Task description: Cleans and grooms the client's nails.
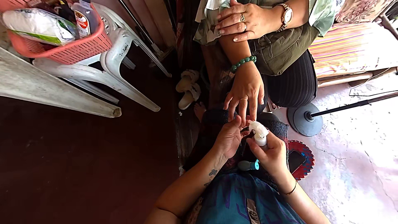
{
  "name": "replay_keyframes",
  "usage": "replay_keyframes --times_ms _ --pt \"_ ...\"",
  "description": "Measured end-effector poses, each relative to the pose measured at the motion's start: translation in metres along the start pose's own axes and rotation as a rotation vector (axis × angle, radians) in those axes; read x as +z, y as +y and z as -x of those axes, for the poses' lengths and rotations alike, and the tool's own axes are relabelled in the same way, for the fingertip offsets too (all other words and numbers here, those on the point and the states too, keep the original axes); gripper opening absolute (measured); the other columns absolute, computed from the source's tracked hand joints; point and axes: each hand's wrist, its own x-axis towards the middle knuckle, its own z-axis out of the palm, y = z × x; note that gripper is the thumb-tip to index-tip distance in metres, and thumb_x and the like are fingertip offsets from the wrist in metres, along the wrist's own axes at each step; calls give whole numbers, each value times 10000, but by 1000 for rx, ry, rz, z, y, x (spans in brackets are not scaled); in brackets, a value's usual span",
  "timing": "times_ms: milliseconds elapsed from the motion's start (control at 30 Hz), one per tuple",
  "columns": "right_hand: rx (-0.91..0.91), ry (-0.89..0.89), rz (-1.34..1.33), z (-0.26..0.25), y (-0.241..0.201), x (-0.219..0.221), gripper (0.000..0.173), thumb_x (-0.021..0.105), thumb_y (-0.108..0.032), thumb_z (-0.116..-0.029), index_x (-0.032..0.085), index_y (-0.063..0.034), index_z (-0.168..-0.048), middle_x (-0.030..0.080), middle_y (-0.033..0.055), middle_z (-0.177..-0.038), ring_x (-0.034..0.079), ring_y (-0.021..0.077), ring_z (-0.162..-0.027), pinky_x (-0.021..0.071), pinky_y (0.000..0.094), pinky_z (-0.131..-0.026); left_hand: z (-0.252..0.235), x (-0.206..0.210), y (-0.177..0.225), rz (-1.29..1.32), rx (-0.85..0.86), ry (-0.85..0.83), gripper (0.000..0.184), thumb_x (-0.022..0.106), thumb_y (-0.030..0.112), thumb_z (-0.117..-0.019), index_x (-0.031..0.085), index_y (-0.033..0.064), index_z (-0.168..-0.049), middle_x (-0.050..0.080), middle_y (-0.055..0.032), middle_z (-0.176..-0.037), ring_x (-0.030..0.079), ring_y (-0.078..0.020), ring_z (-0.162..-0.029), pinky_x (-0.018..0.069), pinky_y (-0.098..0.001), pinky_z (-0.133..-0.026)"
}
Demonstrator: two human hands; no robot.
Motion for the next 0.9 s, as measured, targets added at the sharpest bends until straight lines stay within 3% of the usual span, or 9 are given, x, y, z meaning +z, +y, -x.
replay_keyframes --times_ms 133,200,267,300,333,400,467,700,900 --pt "14 23 -129 5 2 -10 308 718 -228 -935 670 59 -1035 692 -5 -804 624 -24 -646 551 159 -584 0 -10 -2 -136 40 -125 198 704 56 -878 748 61 -1071 723 -58 -1089 669 -128 -1019 547 -287 -911" --pt "39 22 -153 6 3 -15 311 713 -230 -939 662 52 -1058 683 -22 -787 610 -21 -611 540 163 -542 0 -17 -3 -119 -14 -149 331 752 297 -902 705 116 -1175 696 -25 -1156 660 -136 -1057 552 -309 -903" --pt "42 19 -146 8 3 -18 309 711 -227 -941 661 55 -1059 690 -19 -789 613 -17 -614 543 170 -549 -1 -21 1 -134 -39 -77 542 545 626 -965 634 164 -1233 679 -8 -1151 666 -149 -1047 567 -333 -872" --pt "38 6 -137 8 1 -17 314 711 -224 -940 664 61 -1063 696 -12 -805 620 -18 -635 548 169 -568 -2 -21 5 -158 -36 -24 537 374 610 -1036 633 167 -1193 681 -13 -1116 668 -152 -1021 564 -331 -855" --pt "31 -11 -126 8 -1 -16 315 714 -221 -937 670 62 -1067 700 -5 -821 628 -21 -660 553 163 -592 -3 -20 9 -187 -18 16 476 329 502 -1086 650 153 -1136 691 -20 -1086 669 -148 -998 558 -325 -853" --pt "12 -42 -97 7 -5 -11 330 724 -219 -926 684 72 -1074 708 15 -841 631 -26 -710 550 154 -652 -2 -19 14 -255 55 23 254 488 243 -1066 705 111 -1072 715 -37 -1064 667 -137 -991 546 -306 -875" --pt "6 -30 -63 6 -8 -5 342 729 -229 -921 685 73 -1074 695 14 -827 611 -40 -705 528 135 -651 -1 -15 20 -318 116 11 149 604 142 -1003 745 98 -1025 726 -36 -1060 663 -120 -984 539 -283 -873" --pt "9 -37 36 0 -16 6 356 730 -274 -927 701 52 -1067 694 25 -807 611 -26 -694 522 142 -646 -1 -3 21 -551 321 47 262 547 203 -1048 759 86 -947 724 -9 -1011 659 -104 -992 528 -301 -917" --pt "133 -2 -41 2 -11 0 297 703 -279 -947 674 10 -1006 658 -29 -736 597 -28 -583 529 160 -538 -2 -2 15 -592 352 2 97 700 124 -942 781 74 -924 693 -18 -1098 636 -94 -997 544 -260 -868"
